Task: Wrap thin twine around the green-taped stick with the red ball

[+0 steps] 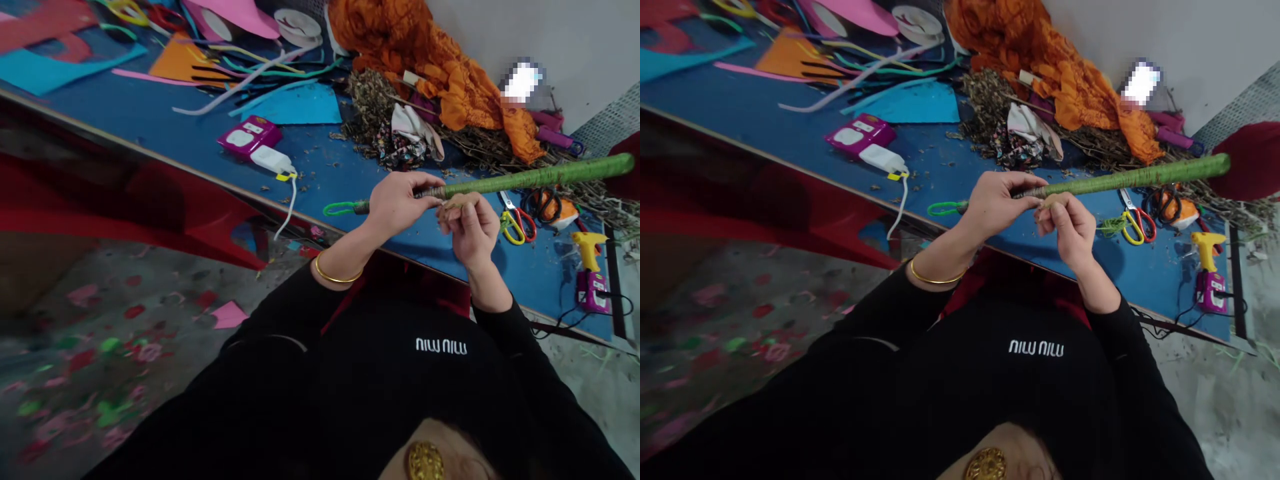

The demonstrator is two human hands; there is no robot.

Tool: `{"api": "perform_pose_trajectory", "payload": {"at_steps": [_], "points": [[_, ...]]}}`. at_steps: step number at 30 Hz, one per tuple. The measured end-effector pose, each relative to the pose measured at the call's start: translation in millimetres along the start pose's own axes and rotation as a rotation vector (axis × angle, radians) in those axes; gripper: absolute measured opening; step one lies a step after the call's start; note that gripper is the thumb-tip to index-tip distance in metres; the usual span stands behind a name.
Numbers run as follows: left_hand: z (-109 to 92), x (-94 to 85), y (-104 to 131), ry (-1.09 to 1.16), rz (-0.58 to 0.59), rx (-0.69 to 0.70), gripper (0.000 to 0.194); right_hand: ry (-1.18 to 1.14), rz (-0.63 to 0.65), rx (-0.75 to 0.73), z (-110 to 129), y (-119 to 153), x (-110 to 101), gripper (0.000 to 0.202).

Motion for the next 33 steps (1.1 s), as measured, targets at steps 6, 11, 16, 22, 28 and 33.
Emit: {"api": "perform_pose_trajectory", "payload": {"at_steps": [6,11,16,22,28,33], "points": [[-1.0,3.6,2.6,-0.115,-0.010,-0.069,0.027,0.038,-0.175,0.087,3.4,10.5,-4.3,0.041],[3.1,12.8,4.2,-0.064,0.023,-0.054,0.028,0.120,-0.176,0.075,14.9,26.3,-4.1,0.038],[-0.2,16.9,5.8,-0.144,0.051,-0.070,0.029,0.226,-0.100,0.041,20.0,31.6,-4.3,0.033],[-5.2,19.0,6.4,-0.172,0.073,-0.044,0.030,0.329,-0.057,-0.006,28.2,25.1,1.5,0.038],[-5.9,14.5,12.5,-0.364,-0.008,0.041,0.022,0.157,0.044,0.063,27.3,-8.3,-2.2,0.041],[-6.8,13.4,17.2,-0.481,0.005,0.089,0.024,0.172,0.060,0.111,19.3,-39.8,-6.9,0.047]]}}
Point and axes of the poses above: each hand's wrist, its own y-axis away from the middle knuckle, its own x-axis out of the palm, z = x × y, the point moved 4 cm from there along -y, towards the middle knuckle, and after that the axes turned 3 degrees about -y, right-handed, at the moved point
